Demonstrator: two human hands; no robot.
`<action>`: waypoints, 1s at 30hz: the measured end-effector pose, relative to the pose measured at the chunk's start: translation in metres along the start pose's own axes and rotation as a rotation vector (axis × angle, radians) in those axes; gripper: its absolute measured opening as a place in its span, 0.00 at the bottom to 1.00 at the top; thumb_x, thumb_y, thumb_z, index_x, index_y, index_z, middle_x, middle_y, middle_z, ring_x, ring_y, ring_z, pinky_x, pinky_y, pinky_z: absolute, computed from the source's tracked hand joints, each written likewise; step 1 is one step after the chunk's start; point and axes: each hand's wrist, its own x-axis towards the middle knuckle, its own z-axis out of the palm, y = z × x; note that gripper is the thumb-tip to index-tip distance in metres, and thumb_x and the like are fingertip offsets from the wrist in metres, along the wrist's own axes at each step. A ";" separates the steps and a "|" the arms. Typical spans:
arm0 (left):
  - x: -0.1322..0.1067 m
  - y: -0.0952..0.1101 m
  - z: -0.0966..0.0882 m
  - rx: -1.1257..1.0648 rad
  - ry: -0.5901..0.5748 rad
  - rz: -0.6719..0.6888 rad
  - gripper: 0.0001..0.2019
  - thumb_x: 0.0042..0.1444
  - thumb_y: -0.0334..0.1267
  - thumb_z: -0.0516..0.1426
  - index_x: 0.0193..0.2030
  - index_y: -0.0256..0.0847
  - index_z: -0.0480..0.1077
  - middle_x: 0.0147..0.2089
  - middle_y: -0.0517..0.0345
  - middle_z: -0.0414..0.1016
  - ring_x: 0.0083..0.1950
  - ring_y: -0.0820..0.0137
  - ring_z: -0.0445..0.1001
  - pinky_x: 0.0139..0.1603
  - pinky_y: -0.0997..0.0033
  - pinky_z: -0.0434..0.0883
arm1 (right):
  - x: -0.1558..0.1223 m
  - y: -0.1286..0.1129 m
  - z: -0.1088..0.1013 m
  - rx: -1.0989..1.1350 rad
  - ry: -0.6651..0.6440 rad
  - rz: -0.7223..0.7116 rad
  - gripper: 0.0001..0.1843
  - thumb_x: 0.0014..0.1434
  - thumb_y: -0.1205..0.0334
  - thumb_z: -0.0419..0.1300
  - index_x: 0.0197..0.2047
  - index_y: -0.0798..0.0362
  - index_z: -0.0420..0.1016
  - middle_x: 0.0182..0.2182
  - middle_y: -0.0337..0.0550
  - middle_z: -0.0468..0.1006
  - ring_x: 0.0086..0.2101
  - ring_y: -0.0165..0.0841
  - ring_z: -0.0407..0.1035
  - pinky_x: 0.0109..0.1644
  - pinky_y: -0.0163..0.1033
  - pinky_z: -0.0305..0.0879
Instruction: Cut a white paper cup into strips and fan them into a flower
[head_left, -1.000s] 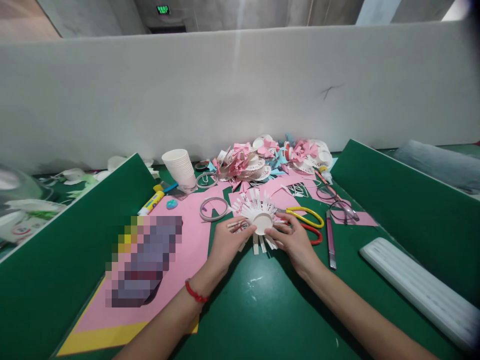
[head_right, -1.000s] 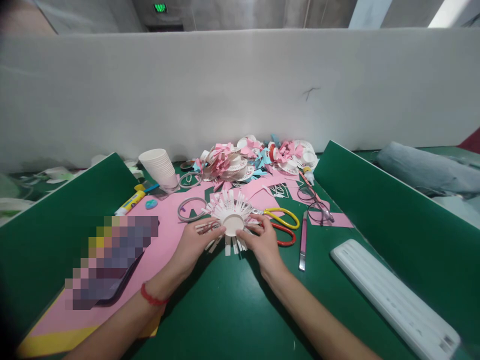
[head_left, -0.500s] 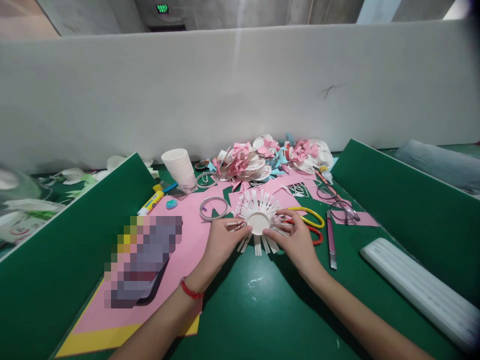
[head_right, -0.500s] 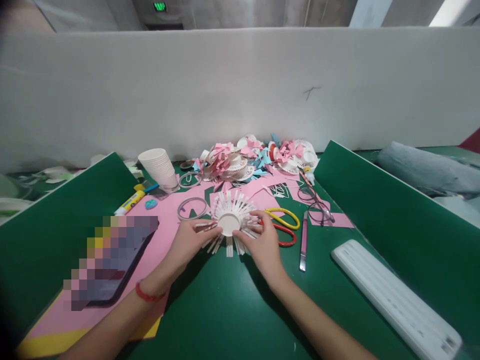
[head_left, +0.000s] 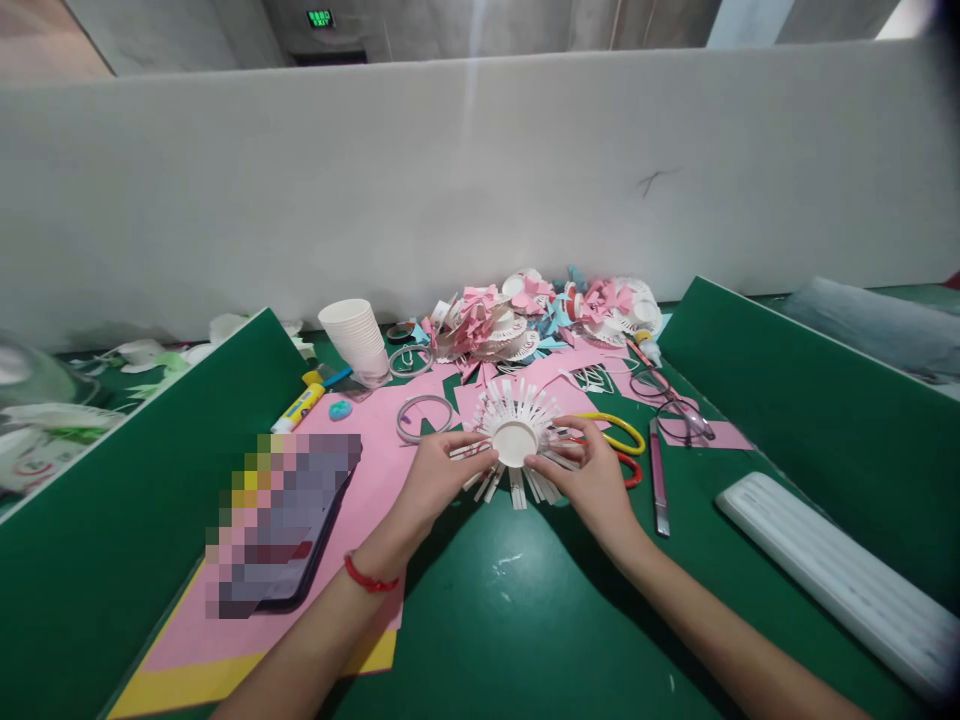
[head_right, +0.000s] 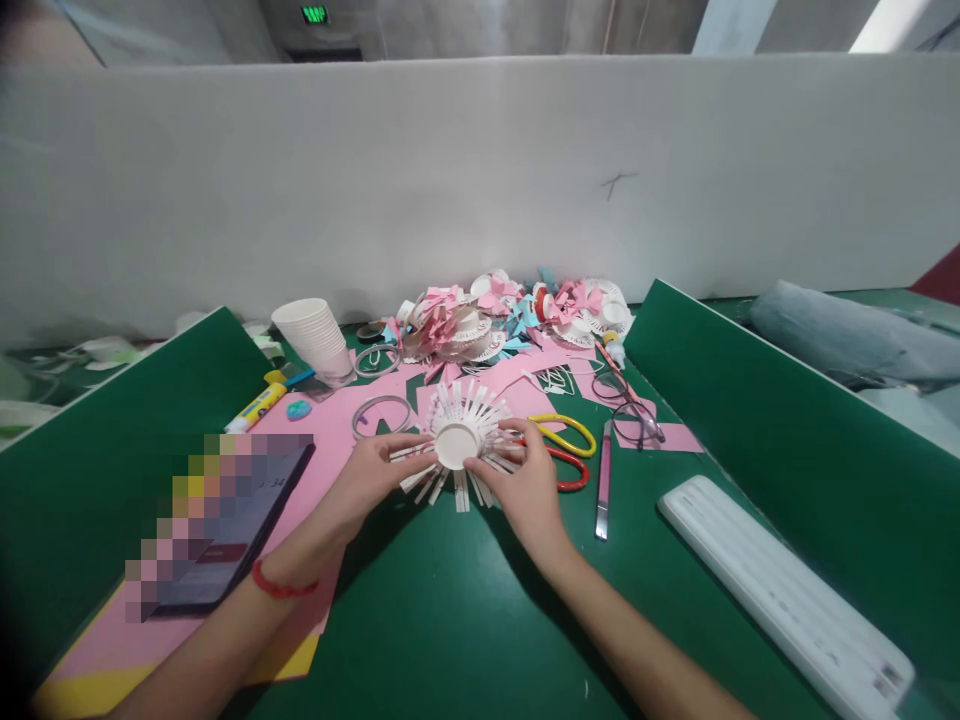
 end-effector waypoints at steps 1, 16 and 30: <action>0.001 0.000 -0.001 -0.012 -0.013 -0.020 0.10 0.33 0.32 0.65 0.27 0.35 0.77 0.26 0.55 0.78 0.27 0.70 0.72 0.30 0.73 0.67 | 0.000 0.001 0.000 0.004 -0.004 0.003 0.27 0.34 0.61 0.69 0.38 0.51 0.65 0.33 0.42 0.74 0.33 0.38 0.72 0.37 0.41 0.68; 0.012 -0.005 -0.010 -0.355 -0.123 -0.301 0.08 0.43 0.40 0.60 0.29 0.37 0.72 0.28 0.56 0.76 0.29 0.71 0.73 0.28 0.74 0.69 | 0.008 -0.006 -0.007 0.186 -0.122 0.233 0.31 0.32 0.55 0.70 0.40 0.52 0.64 0.24 0.39 0.78 0.26 0.37 0.73 0.28 0.38 0.66; -0.003 0.004 0.003 -0.569 -0.340 -0.315 0.03 0.42 0.33 0.59 0.25 0.37 0.71 0.27 0.55 0.73 0.30 0.69 0.71 0.39 0.67 0.68 | 0.018 -0.020 -0.020 0.112 -0.259 0.238 0.28 0.36 0.57 0.68 0.42 0.51 0.66 0.20 0.34 0.75 0.23 0.32 0.71 0.23 0.32 0.59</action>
